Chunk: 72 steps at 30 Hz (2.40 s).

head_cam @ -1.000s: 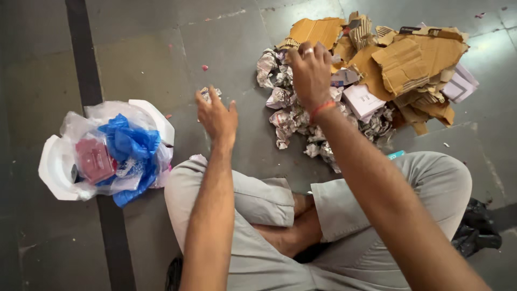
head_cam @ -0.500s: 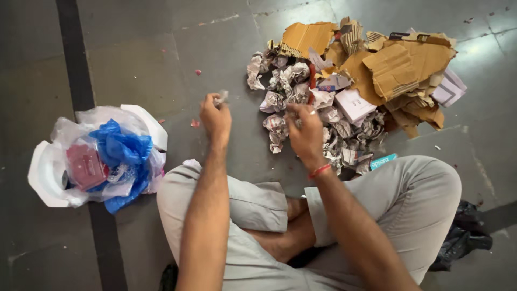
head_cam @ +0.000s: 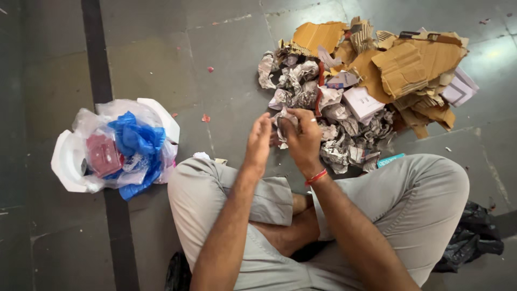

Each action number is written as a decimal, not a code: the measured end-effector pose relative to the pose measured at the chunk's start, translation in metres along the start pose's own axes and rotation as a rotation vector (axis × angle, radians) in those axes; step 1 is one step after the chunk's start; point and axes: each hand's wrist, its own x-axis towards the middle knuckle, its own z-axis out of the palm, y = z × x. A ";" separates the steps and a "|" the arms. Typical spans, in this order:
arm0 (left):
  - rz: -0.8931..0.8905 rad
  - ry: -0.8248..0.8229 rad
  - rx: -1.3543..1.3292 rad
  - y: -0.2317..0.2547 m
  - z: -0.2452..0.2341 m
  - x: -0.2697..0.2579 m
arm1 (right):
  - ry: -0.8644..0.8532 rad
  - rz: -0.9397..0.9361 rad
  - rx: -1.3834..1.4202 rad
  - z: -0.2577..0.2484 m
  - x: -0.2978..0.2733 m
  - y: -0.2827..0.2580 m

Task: The person sits on the floor and sorts through a pile of crumpled paper and cardboard. They pick up individual pieces, crumple them further, and place them into a black plastic bag. The person also handles blue and red plastic items, placing them into the bag.

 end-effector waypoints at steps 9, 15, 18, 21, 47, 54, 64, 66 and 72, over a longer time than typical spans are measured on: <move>0.167 0.025 -0.086 -0.020 -0.018 0.014 | -0.258 -0.021 0.132 0.002 -0.008 -0.030; 0.005 0.055 -0.073 -0.003 -0.020 0.011 | -0.313 -0.069 0.097 -0.003 0.005 -0.037; -0.115 -0.024 -0.130 0.004 -0.017 0.009 | -0.311 -0.301 0.049 -0.004 0.007 -0.034; -0.213 -0.185 -0.291 0.004 -0.014 0.010 | -0.367 -0.138 0.135 -0.003 0.004 -0.027; 0.098 0.130 0.186 -0.020 -0.009 0.018 | -0.053 -0.359 -0.441 0.013 0.073 0.003; 0.070 0.321 0.108 -0.003 -0.021 0.017 | -0.313 -0.456 -0.842 0.027 0.149 0.040; 0.000 0.416 -0.152 0.001 -0.035 0.032 | -0.334 -0.175 -0.295 -0.002 0.065 0.041; -0.008 0.356 -0.139 0.009 -0.036 0.028 | -0.408 0.086 -0.088 -0.013 0.043 0.034; -0.087 0.080 -0.990 0.064 -0.018 0.005 | 0.036 0.971 1.399 -0.024 0.023 0.013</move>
